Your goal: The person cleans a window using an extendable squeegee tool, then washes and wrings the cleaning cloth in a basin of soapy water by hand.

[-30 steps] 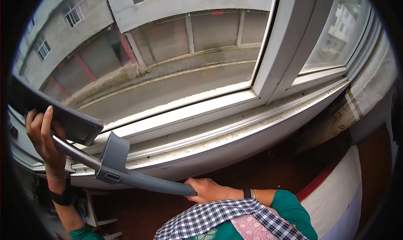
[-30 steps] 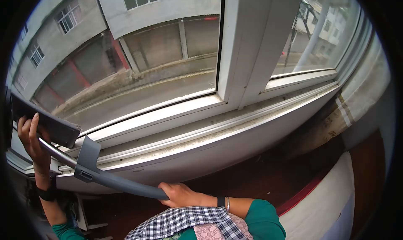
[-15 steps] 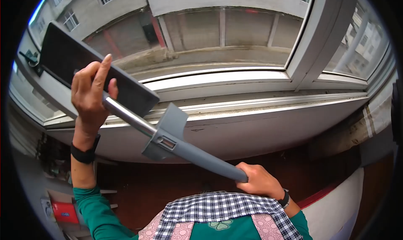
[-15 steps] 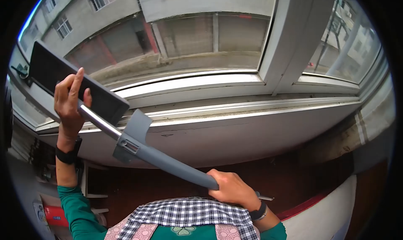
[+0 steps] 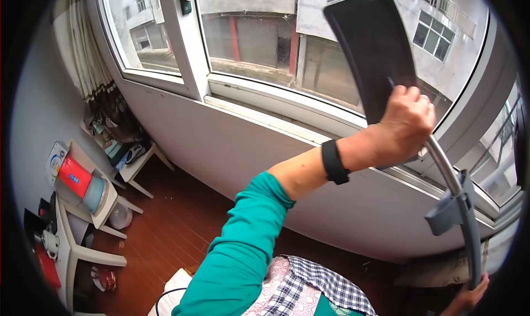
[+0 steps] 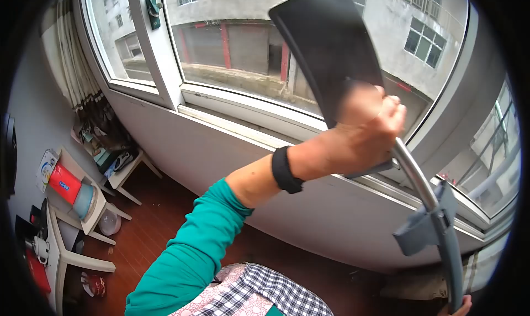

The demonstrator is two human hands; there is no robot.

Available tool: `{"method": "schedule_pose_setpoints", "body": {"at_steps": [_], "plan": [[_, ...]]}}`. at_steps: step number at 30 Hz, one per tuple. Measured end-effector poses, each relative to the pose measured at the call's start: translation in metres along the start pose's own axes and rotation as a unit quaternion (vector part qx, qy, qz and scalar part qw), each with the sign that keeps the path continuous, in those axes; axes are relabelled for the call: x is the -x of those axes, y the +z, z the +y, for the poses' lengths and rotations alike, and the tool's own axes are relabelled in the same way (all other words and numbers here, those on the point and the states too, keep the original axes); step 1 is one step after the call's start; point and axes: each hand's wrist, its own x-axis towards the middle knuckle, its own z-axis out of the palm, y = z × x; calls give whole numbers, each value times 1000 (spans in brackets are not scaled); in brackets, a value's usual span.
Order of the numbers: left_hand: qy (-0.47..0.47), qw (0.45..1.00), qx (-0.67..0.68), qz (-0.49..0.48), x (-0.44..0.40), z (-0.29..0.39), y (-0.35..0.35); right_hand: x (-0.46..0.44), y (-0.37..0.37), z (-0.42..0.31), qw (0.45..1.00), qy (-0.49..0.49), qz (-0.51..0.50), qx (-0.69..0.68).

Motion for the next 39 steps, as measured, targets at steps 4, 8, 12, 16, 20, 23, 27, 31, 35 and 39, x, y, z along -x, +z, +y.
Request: {"method": "schedule_pose_setpoints", "body": {"at_steps": [4, 8, 12, 16, 20, 23, 27, 31, 35, 39], "plan": [[10, 982, 50, 183, -61, 44, 14, -37, -57, 22, 993, -14, 60, 98], [21, 974, 40, 221, -86, 74, -3, -61, -104, 7, 977, 0, 131, 170], [10, 977, 107, 186, -55, 83, 9, -68, -110, 18, 978, -49, 133, 155], [-18, 992, 92, 90, -1, 92, -6, -57, -45, 94, 970, -167, 115, 132], [-53, 993, 103, 16, 38, 66, -10, -75, -11, 48, 990, -60, 68, -111], [-104, 987, 81, -89, 53, 37, -23, -119, -8, 14, 992, -79, -67, -69], [-150, 975, 48, -156, 70, -12, -49, -170, 20, -46, 984, -130, -6, -125], [-214, 966, 10, -147, 101, -63, -70, -221, 12, -137, 969, -199, 28, -147], [-254, 951, -54, -164, 110, -118, -104, -259, -1, -210, 950, -223, 53, -214], [-251, 935, -125, -218, 112, -159, -129, -293, 1, -253, 939, -272, 68, -201]]}}
